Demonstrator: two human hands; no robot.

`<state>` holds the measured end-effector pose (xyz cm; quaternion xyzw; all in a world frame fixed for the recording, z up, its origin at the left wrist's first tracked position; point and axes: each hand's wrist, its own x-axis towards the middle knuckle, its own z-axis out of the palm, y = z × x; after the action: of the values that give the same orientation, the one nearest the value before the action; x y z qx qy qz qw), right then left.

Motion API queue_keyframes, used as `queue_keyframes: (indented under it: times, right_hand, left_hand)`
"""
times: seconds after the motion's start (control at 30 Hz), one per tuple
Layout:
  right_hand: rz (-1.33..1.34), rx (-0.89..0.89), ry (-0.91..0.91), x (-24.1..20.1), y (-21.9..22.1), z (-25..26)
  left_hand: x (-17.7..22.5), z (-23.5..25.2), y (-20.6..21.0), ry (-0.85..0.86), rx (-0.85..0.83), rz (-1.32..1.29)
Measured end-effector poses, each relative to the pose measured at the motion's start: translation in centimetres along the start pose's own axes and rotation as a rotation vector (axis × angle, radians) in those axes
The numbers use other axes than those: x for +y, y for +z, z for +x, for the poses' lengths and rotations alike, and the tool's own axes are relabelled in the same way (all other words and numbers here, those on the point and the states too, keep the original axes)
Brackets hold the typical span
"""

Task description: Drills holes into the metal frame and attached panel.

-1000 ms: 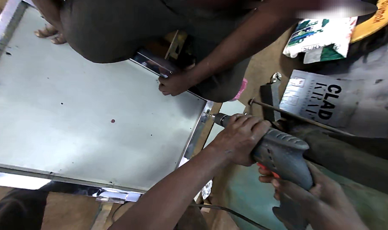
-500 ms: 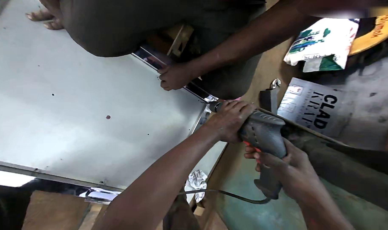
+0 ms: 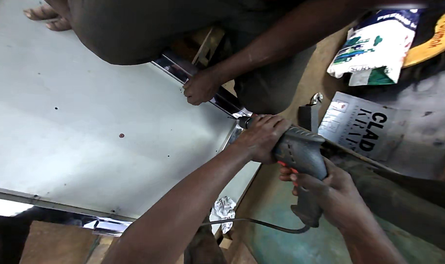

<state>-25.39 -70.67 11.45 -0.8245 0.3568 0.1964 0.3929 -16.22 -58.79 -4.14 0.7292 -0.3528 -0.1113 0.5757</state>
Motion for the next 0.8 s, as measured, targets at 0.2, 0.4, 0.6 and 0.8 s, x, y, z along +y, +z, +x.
queue_keyframes:
  times: [0.2,0.4,0.6,0.8]
  right_hand:
    - [-0.041,-0.021,0.021,-0.7,-0.3,0.6]
    - [-0.072,-0.068,0.087,-3.1,-0.4,1.3]
    - [-0.097,-0.073,0.127,-4.4,-0.2,1.7]
    - [-0.105,-0.068,0.117,-4.5,-0.3,1.9]
  left_hand:
    - [-0.3,0.2,-0.1,-0.015,0.011,-0.010]
    - [-0.5,0.8,-0.7,-0.053,0.026,-0.048]
    - [-0.6,0.8,-1.0,-0.068,0.067,-0.062]
    - [-0.4,0.9,-1.4,-0.103,0.032,-0.073]
